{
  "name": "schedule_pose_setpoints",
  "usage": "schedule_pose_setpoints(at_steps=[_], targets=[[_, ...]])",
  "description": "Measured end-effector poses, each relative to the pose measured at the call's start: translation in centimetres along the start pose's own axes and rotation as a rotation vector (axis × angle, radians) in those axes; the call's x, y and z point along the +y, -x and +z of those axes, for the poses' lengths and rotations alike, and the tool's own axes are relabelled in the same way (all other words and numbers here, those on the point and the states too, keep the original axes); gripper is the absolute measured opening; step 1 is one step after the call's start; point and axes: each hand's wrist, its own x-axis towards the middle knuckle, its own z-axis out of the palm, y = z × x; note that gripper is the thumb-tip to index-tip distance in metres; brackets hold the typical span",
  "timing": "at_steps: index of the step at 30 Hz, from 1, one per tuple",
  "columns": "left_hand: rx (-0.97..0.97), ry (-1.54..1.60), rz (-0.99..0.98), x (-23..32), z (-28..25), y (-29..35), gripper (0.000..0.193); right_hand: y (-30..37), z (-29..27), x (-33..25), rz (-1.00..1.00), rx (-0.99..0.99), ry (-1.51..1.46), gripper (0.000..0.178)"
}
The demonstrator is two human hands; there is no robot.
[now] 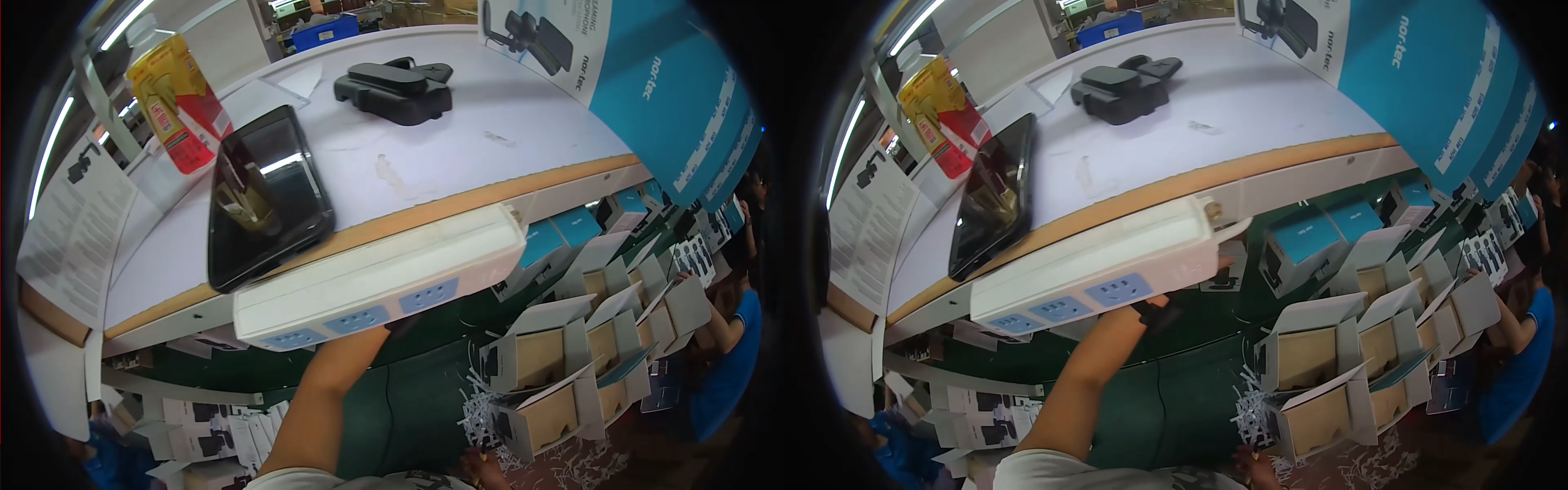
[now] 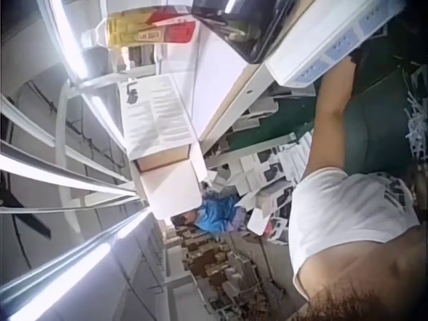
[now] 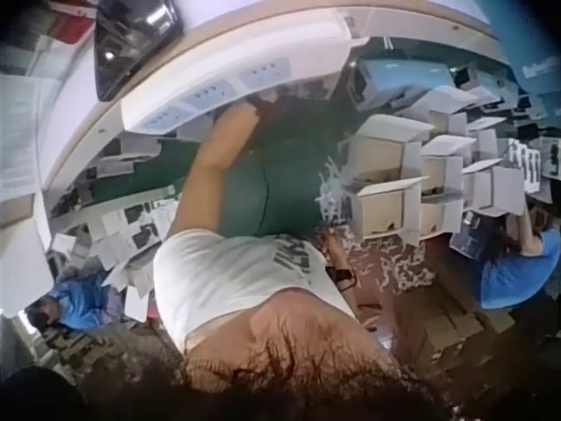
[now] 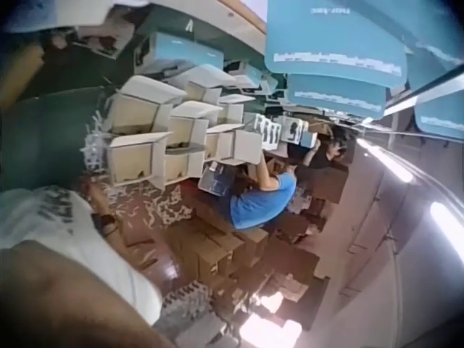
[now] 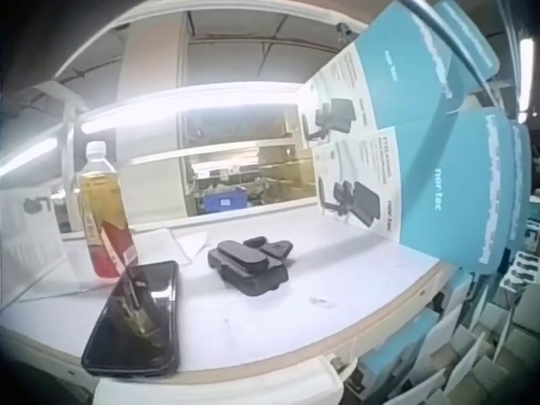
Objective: Folding cardboard boxes and placing items inside them on a production line.
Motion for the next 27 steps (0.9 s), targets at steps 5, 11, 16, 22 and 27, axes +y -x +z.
schedule_pose_setpoints(at_steps=[5,11,16,22,27], targets=[[0.136,-0.022,-0.209,0.4,-2.1,0.1,0.051,-3.7,0.9,1.7,-0.124,-0.278,0.210,0.030],[0.272,-0.092,-0.483,-3.0,-13.3,21.0,0.049,-8.9,9.2,-3.6,-0.750,-0.206,0.268,0.016],[0.384,-0.121,-0.727,0.4,-12.5,29.6,0.050,-21.5,18.6,-17.4,-1.000,0.181,-0.344,0.013],[0.862,-0.212,-0.860,-7.3,-17.6,39.0,0.059,-28.8,17.9,-28.0,-0.818,0.278,-0.589,0.043],[0.444,-0.054,-0.603,-15.3,-15.6,35.9,0.051,-28.6,14.9,-32.6,-0.920,0.297,-0.543,0.042]])
